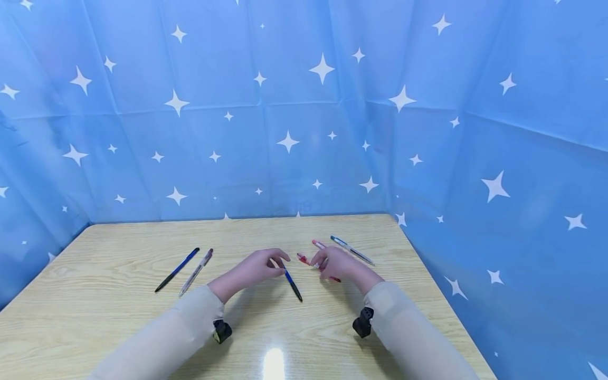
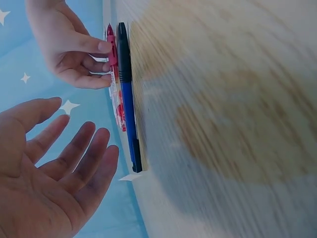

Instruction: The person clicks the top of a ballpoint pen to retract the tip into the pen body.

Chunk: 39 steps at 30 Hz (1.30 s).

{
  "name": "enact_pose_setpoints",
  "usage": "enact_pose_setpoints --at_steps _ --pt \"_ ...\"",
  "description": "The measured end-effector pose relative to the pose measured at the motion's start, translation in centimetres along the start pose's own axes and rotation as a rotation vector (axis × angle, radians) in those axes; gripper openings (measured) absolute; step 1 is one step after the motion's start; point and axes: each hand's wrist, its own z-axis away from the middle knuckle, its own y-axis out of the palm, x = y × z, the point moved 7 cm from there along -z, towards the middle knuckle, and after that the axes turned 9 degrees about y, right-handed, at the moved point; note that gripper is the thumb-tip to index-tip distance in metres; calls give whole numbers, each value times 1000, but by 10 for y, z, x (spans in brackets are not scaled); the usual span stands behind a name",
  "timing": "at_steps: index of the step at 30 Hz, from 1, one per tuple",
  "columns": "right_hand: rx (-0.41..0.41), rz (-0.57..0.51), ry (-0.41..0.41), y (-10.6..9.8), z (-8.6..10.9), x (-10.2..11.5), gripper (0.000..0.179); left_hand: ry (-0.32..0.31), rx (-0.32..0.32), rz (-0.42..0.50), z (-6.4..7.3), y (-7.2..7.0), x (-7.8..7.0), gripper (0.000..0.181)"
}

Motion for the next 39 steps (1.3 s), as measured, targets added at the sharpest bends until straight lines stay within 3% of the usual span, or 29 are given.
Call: enact_pose_setpoints --at_steps 6,17,23,27,32,39 --pt "41 67 -60 6 -2 1 41 -7 -7 17 -4 2 3 28" --pt "99 113 -85 8 2 7 43 -1 11 -13 -9 9 -1 27" --pt "112 137 -72 9 5 11 42 -8 18 -27 -10 10 -1 28" --pt "164 97 -47 11 8 9 41 1 16 -49 -9 9 -1 28" --pt "229 1 -20 13 13 9 41 -15 -3 -64 -5 1 -3 30" --pt "211 -91 -30 3 17 24 40 24 -65 -89 -4 -24 -12 32"
